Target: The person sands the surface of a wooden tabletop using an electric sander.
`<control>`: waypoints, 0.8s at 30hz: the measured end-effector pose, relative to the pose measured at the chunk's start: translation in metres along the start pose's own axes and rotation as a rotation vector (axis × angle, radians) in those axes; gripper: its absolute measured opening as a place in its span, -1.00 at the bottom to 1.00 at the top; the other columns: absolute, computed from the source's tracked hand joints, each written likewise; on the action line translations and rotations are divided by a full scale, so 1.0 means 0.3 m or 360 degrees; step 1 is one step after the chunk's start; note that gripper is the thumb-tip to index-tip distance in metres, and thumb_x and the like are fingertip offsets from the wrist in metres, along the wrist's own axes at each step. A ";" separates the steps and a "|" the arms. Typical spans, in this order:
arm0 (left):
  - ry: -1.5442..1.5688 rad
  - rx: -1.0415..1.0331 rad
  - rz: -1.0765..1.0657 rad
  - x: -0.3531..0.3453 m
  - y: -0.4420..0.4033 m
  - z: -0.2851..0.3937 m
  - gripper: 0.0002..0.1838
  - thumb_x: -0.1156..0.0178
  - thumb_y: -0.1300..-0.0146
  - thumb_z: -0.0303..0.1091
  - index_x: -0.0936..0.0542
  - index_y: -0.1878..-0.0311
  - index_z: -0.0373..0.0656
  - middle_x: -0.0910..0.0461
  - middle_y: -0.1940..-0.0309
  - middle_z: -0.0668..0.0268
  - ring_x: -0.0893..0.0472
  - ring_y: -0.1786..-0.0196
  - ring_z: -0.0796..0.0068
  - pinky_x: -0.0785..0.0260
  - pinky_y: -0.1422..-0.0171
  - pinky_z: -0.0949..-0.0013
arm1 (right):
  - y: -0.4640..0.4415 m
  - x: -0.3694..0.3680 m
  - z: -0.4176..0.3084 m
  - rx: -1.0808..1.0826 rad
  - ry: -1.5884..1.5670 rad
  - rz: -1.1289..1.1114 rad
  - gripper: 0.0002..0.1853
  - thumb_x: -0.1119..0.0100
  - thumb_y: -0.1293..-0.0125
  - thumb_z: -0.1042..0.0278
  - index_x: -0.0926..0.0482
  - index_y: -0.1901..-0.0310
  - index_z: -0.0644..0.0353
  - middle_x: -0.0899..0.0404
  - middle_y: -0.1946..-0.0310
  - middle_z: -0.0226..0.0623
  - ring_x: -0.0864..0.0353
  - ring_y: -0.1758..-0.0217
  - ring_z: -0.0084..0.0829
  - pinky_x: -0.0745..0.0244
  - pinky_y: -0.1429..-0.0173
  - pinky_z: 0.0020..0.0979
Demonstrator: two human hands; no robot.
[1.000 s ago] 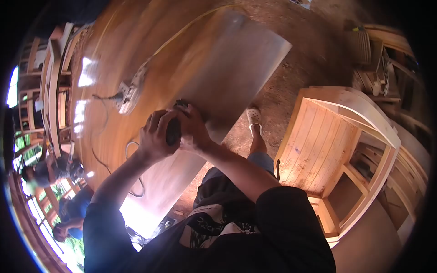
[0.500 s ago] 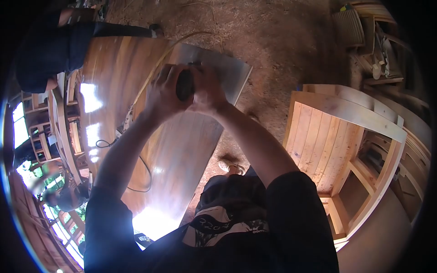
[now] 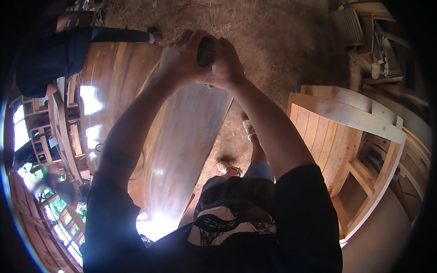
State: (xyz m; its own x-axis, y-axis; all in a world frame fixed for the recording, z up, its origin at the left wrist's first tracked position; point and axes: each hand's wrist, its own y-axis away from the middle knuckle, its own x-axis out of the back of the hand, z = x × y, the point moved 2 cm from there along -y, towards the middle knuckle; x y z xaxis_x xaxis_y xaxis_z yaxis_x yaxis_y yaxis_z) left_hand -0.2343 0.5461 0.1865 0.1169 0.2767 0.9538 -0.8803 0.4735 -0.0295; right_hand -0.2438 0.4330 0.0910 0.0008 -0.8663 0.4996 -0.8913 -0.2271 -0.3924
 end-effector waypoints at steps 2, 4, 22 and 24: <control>0.0023 -0.0010 0.0016 -0.011 0.010 0.032 -0.32 -0.39 0.12 -0.26 -0.48 -0.18 0.02 -0.56 0.01 0.12 -0.71 0.07 0.03 -0.65 0.02 0.06 | 0.041 0.020 0.000 0.0085 0.0110 0.0088 -0.28 -0.67 0.22 0.05 -0.55 -0.02 0.09 -0.65 0.11 -0.30 -0.63 0.02 -0.24 -0.45 -0.28 -0.18; 0.0022 0.0008 -0.0012 -0.019 0.031 0.077 -0.32 -0.40 0.14 -0.27 -0.49 -0.18 0.01 -0.56 0.03 0.11 -0.72 0.09 0.03 -0.65 0.05 0.07 | 0.078 0.047 -0.009 0.0136 0.0096 0.0040 -0.28 -0.67 0.21 0.06 -0.53 -0.02 0.09 -0.65 0.11 -0.30 -0.62 0.01 -0.24 -0.44 -0.28 -0.18; 0.0178 0.0443 -0.0015 0.014 0.785 0.194 -0.23 -0.40 0.16 -0.30 -0.45 -0.26 -0.02 -0.49 -0.08 0.03 -0.57 -0.12 -0.05 -0.55 -0.05 -0.03 | 0.622 -0.246 -0.352 -0.0563 -0.0967 -0.0379 -0.37 -0.56 0.08 0.11 -0.50 -0.05 0.07 -0.57 0.03 -0.21 -0.55 -0.06 -0.20 -0.42 -0.24 -0.19; 0.0249 0.0546 0.0014 0.009 0.940 0.175 -0.21 -0.40 0.16 -0.32 -0.43 -0.28 -0.01 -0.47 -0.11 0.03 -0.55 -0.14 -0.08 -0.54 -0.09 -0.04 | 0.663 -0.269 -0.496 -0.0109 -0.0469 -0.0453 -0.37 -0.56 0.08 0.08 -0.53 -0.05 0.04 -0.57 0.01 -0.23 -0.55 -0.11 -0.21 -0.39 -0.29 -0.18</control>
State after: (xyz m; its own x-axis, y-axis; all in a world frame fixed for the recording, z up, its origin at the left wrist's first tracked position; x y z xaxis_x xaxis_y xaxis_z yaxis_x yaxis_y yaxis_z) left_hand -0.5064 0.6366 0.1965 0.1542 0.4162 0.8961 -0.9813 0.1705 0.0896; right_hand -0.4885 0.5240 0.0877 0.3724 -0.8657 0.3346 -0.8648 -0.4545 -0.2134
